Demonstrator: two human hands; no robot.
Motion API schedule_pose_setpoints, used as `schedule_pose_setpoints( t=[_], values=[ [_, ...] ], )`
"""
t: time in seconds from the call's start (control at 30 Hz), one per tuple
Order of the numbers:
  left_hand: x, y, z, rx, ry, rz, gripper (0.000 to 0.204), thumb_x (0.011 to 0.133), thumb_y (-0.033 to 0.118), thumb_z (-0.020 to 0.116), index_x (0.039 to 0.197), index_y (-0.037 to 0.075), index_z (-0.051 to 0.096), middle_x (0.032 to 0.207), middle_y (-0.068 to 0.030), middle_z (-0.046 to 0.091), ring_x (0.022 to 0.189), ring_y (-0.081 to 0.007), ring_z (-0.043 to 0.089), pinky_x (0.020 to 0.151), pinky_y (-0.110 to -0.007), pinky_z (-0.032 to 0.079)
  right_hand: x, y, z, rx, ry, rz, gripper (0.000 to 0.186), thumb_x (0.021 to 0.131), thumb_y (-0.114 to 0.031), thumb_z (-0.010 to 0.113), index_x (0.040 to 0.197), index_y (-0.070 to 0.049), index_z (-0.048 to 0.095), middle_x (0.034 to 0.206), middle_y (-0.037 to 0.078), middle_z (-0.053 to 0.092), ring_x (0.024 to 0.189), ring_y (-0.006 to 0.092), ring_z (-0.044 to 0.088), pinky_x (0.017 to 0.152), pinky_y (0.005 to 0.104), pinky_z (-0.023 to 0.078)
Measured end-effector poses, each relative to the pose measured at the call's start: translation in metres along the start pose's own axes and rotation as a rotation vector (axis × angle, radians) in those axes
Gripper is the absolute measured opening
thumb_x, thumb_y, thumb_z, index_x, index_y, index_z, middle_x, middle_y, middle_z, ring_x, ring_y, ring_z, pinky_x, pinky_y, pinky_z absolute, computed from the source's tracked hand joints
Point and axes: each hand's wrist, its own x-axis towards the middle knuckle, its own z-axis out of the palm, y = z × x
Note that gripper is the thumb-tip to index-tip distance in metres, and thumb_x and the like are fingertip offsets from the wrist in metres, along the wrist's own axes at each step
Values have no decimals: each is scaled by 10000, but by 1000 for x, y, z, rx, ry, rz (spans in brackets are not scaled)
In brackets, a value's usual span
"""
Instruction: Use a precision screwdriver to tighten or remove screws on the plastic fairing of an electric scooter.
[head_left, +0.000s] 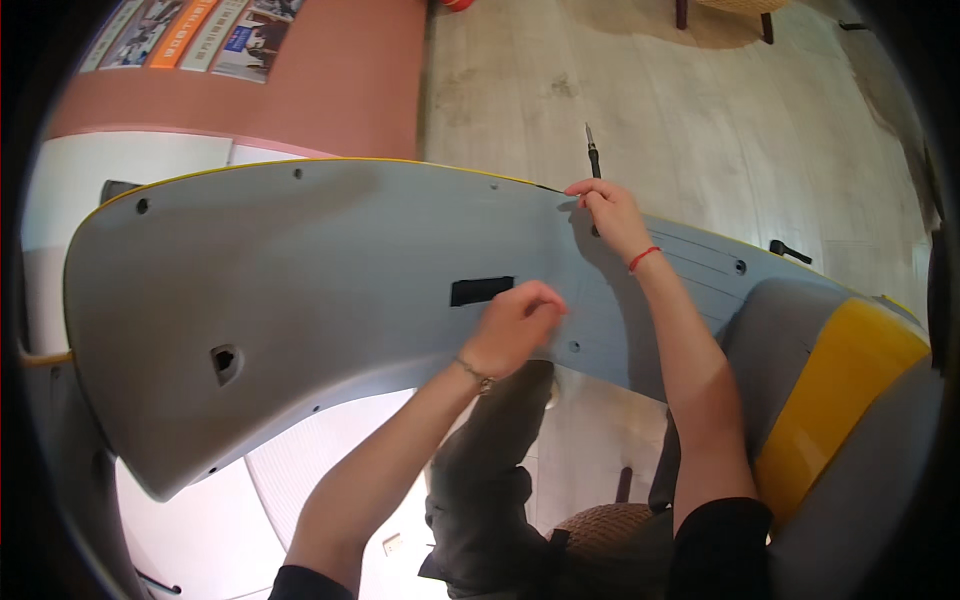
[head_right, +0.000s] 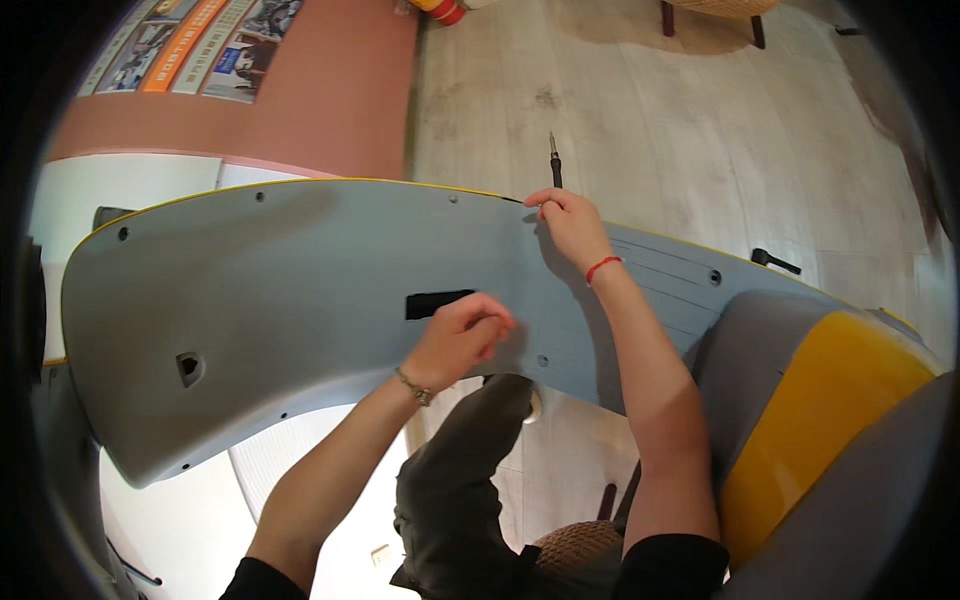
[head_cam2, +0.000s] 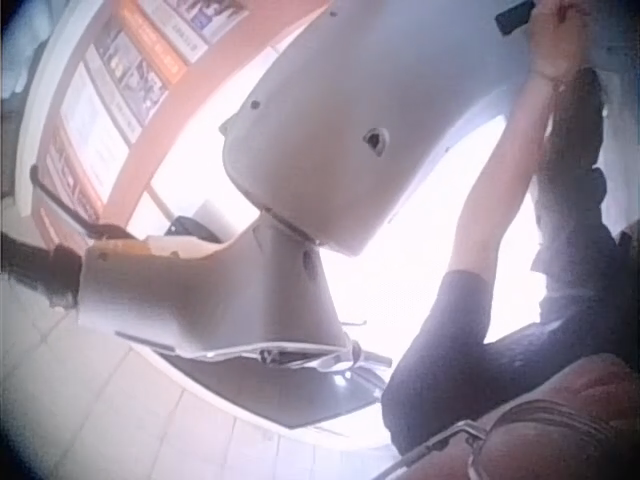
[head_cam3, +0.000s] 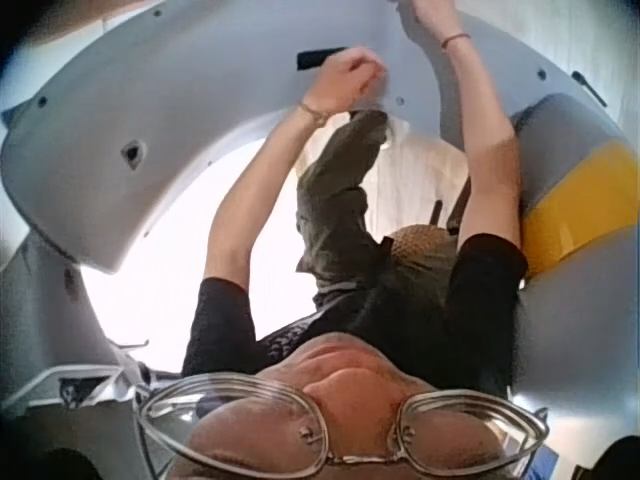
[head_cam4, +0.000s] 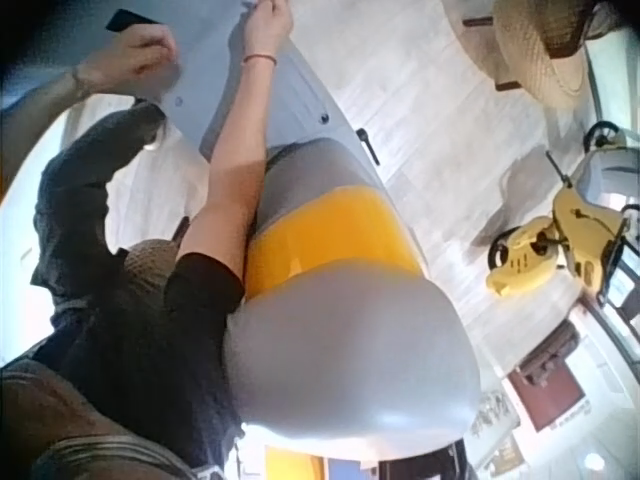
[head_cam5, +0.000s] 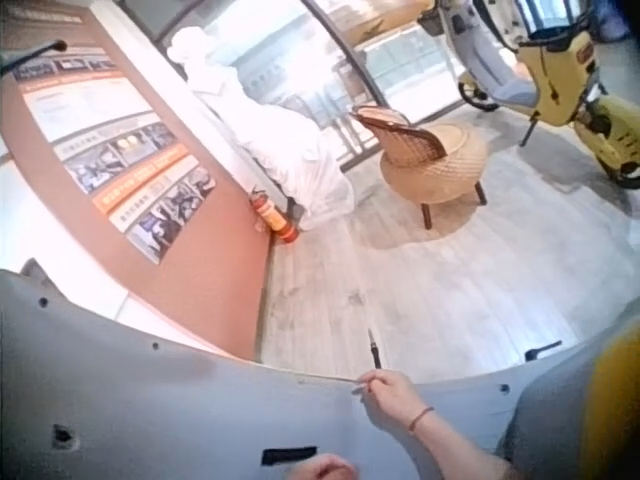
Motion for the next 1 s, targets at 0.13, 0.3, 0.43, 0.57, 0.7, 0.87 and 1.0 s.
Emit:
schedule_pose_setpoints(
  t=[0.13,0.3,0.43,0.57,0.7,0.87,1.0],
  values=[
    [4,-37,-2,122,62,-15,146,954,141,539,1060,55,590,919,-16,605,726,-78,554,637,-221,476,0,13,-17,176,20,-47,278,900,-110,450,976,-45,709,756,-20,559,627,59,450,578,219,377],
    [24,-102,43,177,151,34,225,895,131,602,1084,14,568,905,-71,610,785,-145,613,743,-286,510,7,-15,-32,309,74,-82,271,886,-98,459,980,-28,703,764,-19,560,626,58,446,578,220,373],
    [31,-109,80,102,114,134,359,867,71,641,1204,27,527,1066,-108,588,862,-172,633,781,-301,533,6,-44,-54,381,141,-110,269,862,-90,474,998,2,688,776,-11,560,637,73,459,605,228,385],
    [53,-99,101,26,179,218,399,856,45,654,1231,27,518,1158,-129,555,900,-182,623,795,-314,530,4,-64,-68,475,244,-172,279,852,-82,469,1006,13,681,803,15,576,641,88,475,613,235,400],
    [82,-52,111,257,221,367,390,867,56,650,1233,30,519,1152,-127,552,891,-213,624,788,-332,527,-1,-72,-66,448,269,-195,288,852,-76,459,1020,12,676,890,55,640,641,98,505,630,249,429],
    [122,-34,116,606,171,499,333,876,95,623,1194,39,541,1129,-148,546,889,-305,611,794,-406,516,-5,-89,-40,398,234,-169,328,869,-58,446,1119,10,646,1048,94,658,695,112,544,710,265,460],
    [126,-40,109,690,104,514,285,865,113,617,1130,30,553,1071,-164,555,860,-367,585,770,-448,500,-2,-81,-21,320,116,-77,323,873,-78,461,1121,-15,660,966,65,670,711,103,575,688,251,446]
  ],
)
